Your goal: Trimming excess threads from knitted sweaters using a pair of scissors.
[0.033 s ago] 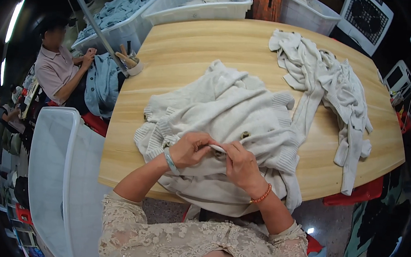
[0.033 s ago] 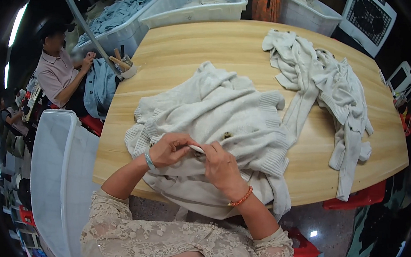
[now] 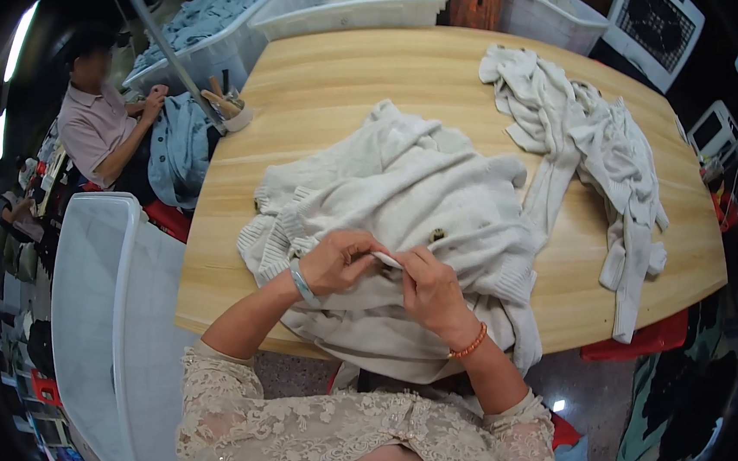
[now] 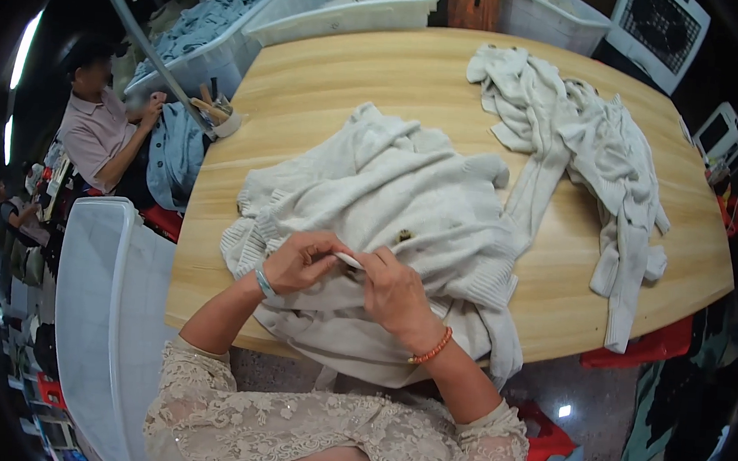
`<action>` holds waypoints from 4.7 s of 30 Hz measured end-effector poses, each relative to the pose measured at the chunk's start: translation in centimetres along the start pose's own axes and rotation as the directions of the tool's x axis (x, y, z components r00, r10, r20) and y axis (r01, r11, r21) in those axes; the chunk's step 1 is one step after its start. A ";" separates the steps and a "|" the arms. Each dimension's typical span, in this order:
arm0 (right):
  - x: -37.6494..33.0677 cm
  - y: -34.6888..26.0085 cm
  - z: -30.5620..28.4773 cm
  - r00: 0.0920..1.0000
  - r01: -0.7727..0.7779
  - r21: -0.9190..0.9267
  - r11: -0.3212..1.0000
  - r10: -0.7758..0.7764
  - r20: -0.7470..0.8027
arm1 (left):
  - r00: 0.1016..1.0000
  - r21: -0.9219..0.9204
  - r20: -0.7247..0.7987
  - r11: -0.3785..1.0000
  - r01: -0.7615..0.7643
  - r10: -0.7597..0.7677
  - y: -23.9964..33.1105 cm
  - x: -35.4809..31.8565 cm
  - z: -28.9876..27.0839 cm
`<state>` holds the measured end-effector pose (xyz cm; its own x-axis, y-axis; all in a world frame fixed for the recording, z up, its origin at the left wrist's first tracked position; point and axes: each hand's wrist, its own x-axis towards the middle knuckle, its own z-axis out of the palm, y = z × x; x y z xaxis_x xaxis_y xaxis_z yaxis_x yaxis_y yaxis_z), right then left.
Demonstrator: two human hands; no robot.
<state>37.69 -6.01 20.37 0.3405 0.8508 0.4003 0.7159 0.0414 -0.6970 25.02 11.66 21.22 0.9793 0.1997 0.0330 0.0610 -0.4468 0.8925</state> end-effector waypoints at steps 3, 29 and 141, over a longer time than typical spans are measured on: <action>0.0 -0.1 -0.2 0.998 0.046 0.078 0.996 -0.043 -0.037 | 0.995 -0.183 0.000 0.978 0.095 -0.097 0.4 0.2 0.0; -3.1 1.2 -3.0 0.995 -0.091 -0.213 0.973 0.077 -0.070 | 0.987 -0.135 0.106 0.981 0.136 -0.122 1.5 7.8 4.9; -11.2 5.4 -12.5 0.945 -0.321 -0.269 0.908 0.287 -0.156 | 0.932 0.380 0.361 0.908 -0.175 0.029 4.2 16.9 17.2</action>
<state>45.40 -21.91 19.56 0.6225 0.7342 0.2708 0.7052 -0.3763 -0.6009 45.18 -1.88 17.79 0.9843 -0.1414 -0.1057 -0.0429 -0.7723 0.6338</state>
